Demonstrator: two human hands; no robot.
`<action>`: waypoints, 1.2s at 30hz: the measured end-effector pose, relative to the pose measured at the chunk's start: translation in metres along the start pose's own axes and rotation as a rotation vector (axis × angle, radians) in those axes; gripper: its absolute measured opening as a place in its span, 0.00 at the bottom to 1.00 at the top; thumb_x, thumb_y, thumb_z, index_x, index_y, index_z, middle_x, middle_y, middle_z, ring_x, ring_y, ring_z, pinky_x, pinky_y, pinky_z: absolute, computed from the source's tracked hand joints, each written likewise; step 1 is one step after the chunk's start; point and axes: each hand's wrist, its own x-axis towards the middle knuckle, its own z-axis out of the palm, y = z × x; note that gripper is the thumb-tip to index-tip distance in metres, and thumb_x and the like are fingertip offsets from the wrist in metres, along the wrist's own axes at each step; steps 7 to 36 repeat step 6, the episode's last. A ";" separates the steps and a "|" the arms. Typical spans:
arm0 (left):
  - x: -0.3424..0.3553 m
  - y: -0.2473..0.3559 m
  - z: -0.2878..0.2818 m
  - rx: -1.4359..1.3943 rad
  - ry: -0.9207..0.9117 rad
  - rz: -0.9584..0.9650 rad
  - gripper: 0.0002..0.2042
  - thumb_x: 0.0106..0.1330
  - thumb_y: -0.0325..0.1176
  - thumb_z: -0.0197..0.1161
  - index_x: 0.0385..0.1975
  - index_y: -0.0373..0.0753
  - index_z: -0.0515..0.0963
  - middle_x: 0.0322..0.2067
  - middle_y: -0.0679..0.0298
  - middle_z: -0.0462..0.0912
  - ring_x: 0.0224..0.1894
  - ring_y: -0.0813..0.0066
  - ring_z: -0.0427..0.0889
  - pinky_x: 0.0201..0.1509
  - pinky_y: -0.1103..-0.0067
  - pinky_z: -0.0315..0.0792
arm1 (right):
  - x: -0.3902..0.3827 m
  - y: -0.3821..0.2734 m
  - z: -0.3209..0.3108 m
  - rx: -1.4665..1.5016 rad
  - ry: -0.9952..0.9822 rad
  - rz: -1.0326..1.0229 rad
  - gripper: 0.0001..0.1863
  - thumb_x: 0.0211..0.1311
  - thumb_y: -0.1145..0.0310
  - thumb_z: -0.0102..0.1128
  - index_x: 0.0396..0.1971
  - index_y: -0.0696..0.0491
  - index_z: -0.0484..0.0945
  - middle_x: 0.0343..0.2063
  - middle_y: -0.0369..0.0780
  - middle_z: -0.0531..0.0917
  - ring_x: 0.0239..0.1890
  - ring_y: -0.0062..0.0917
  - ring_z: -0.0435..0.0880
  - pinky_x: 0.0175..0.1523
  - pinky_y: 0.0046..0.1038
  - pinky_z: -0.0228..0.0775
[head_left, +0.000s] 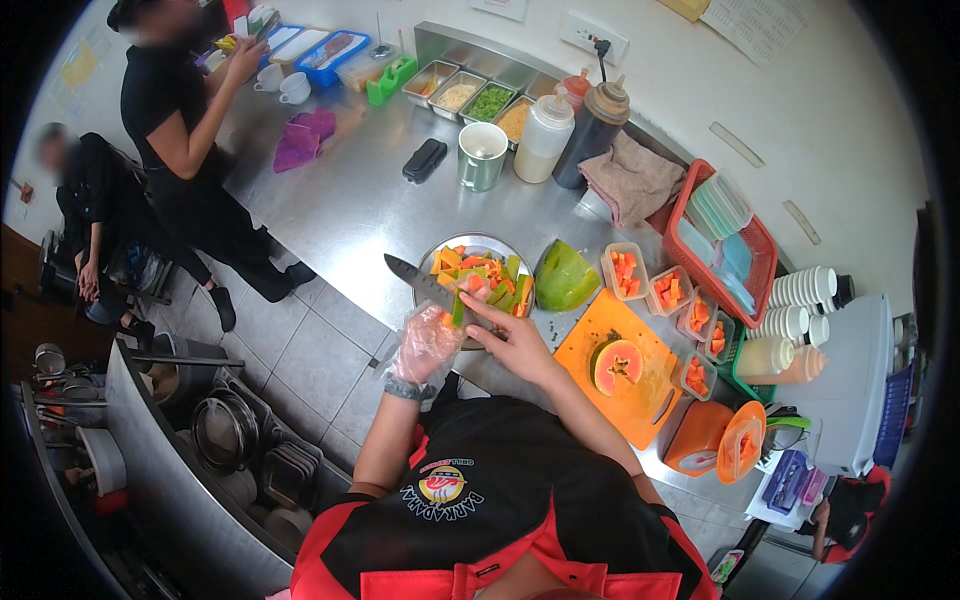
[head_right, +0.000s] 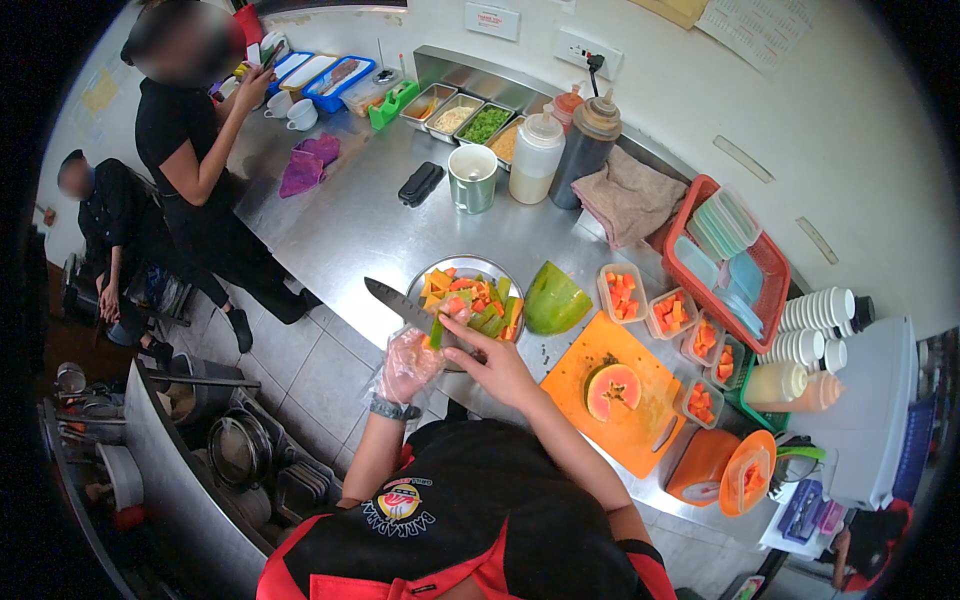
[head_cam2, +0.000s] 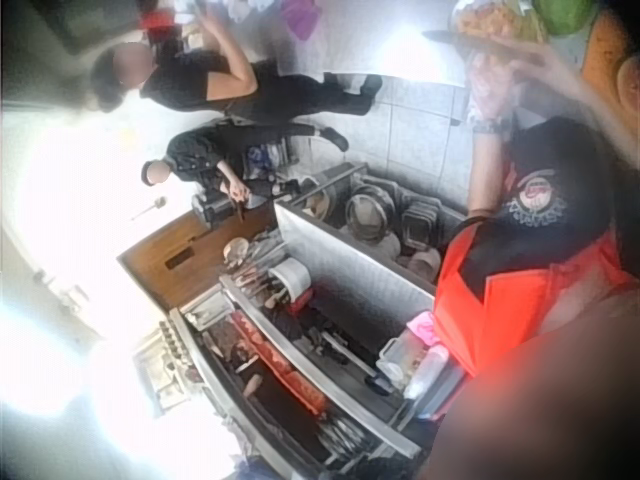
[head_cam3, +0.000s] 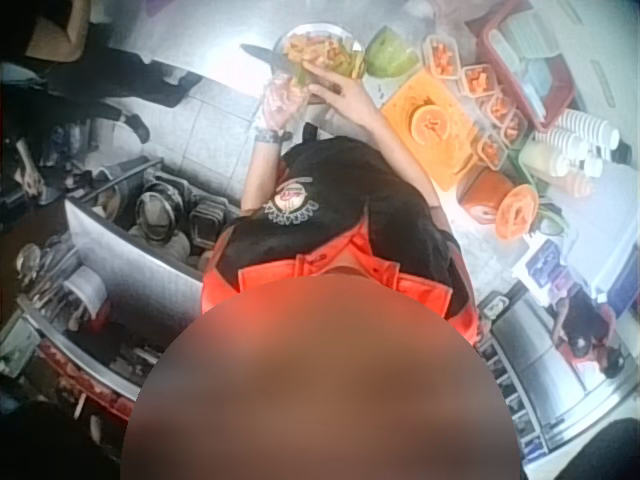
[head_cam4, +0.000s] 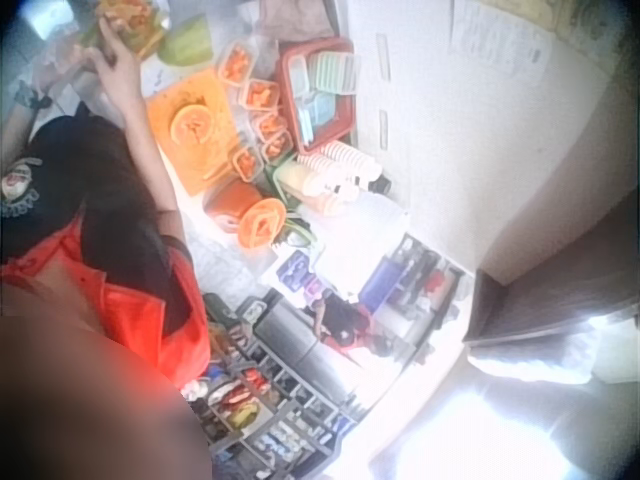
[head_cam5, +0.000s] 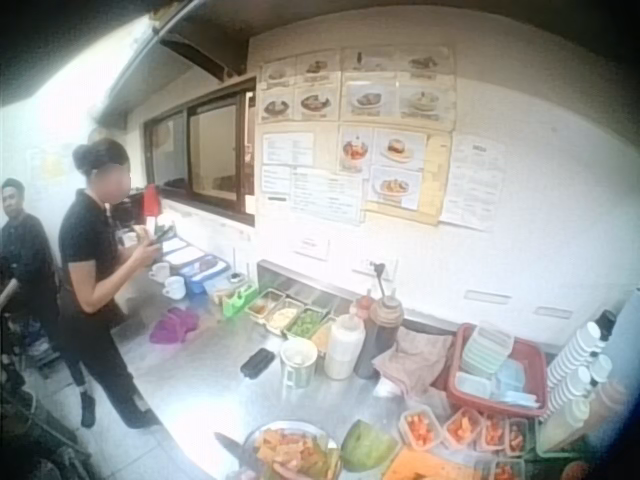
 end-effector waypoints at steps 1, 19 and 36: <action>0.002 0.002 0.000 -0.379 -0.011 -0.134 0.27 0.67 0.29 0.56 0.65 0.33 0.60 0.63 0.57 0.68 0.63 0.69 0.70 0.63 0.73 0.69 | 0.000 0.003 0.000 -0.008 0.003 0.056 0.26 0.62 0.59 0.62 0.62 0.35 0.71 0.31 0.42 0.83 0.21 0.20 0.72 0.34 0.23 0.70; 0.008 -0.020 -0.032 -0.151 0.007 -0.049 0.38 0.60 0.32 0.65 0.69 0.38 0.52 0.67 0.58 0.61 0.68 0.64 0.63 0.68 0.74 0.61 | 0.001 0.012 -0.002 -0.010 0.064 0.125 0.26 0.62 0.57 0.62 0.61 0.34 0.72 0.34 0.43 0.84 0.22 0.19 0.71 0.35 0.23 0.70; 0.008 -0.020 -0.032 -0.151 0.007 -0.049 0.38 0.60 0.32 0.65 0.69 0.38 0.52 0.67 0.58 0.61 0.68 0.64 0.63 0.68 0.74 0.61 | 0.001 0.012 -0.002 -0.010 0.064 0.125 0.26 0.62 0.57 0.62 0.61 0.34 0.72 0.34 0.43 0.84 0.22 0.19 0.71 0.35 0.23 0.70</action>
